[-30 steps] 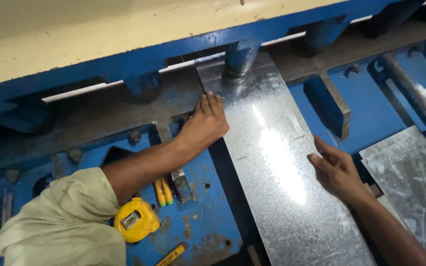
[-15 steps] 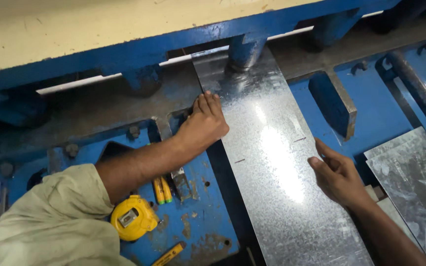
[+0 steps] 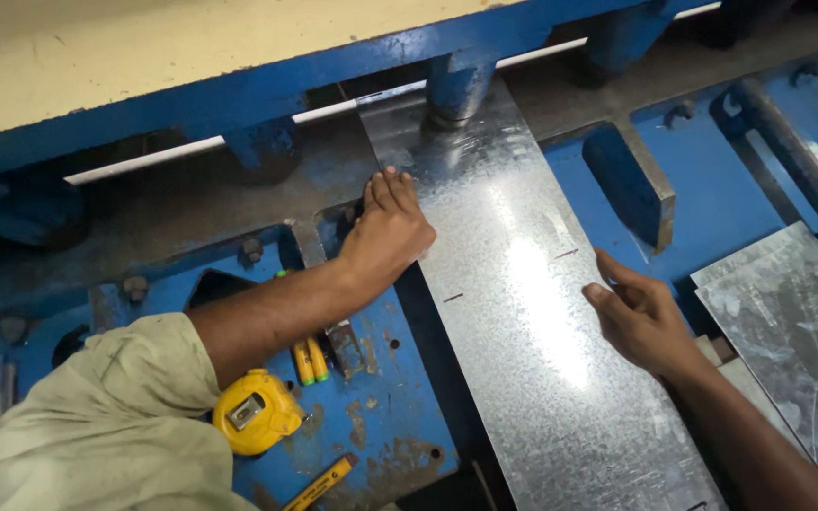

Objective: The person positions rectangular metal sheets under a guillotine shear blade, aligning them with the cutting edge. They operate the machine to cut the sheets into smaller pieces, then remove the cut sections and stack them on a nearby surface. The person repeats this process with multiple sheets, occasionally using a tape measure to verify dimensions.

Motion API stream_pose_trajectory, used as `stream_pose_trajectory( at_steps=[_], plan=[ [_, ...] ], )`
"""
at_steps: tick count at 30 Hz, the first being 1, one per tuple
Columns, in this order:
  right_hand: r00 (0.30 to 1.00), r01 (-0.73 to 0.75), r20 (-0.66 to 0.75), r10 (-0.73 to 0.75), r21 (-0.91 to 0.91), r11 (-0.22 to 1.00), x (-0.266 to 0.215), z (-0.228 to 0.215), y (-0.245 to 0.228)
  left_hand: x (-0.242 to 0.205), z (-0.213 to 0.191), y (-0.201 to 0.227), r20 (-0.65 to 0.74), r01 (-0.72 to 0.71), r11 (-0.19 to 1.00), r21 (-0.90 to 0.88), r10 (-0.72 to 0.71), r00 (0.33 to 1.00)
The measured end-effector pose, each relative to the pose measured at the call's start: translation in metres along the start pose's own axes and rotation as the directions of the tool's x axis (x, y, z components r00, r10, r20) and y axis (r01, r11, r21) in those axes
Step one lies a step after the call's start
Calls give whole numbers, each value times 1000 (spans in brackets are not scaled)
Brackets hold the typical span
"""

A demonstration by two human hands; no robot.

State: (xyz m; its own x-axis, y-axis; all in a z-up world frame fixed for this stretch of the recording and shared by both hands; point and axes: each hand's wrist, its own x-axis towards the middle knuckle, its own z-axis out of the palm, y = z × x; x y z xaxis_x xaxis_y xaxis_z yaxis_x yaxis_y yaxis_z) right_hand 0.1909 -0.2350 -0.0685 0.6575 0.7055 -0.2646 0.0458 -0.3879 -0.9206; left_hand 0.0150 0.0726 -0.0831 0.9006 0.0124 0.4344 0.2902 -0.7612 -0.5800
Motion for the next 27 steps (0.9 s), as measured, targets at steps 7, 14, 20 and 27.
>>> stream_pose_trajectory(
  at_steps=[7,14,20,27],
  plan=[
    [1000,10,19,-12,86,996,2,-3,9,-1,2,2,2,16,999,-50,-16,1000],
    [998,35,45,-37,44,998,3,-7,10,2,0,0,24,0,998,-59,2,1000],
    [999,26,40,-28,46,999,3,-7,9,2,2,2,18,6,998,-59,-5,1000],
    [997,60,41,-61,19,998,6,-7,9,3,2,-1,16,-17,999,-35,17,1000]
  ],
)
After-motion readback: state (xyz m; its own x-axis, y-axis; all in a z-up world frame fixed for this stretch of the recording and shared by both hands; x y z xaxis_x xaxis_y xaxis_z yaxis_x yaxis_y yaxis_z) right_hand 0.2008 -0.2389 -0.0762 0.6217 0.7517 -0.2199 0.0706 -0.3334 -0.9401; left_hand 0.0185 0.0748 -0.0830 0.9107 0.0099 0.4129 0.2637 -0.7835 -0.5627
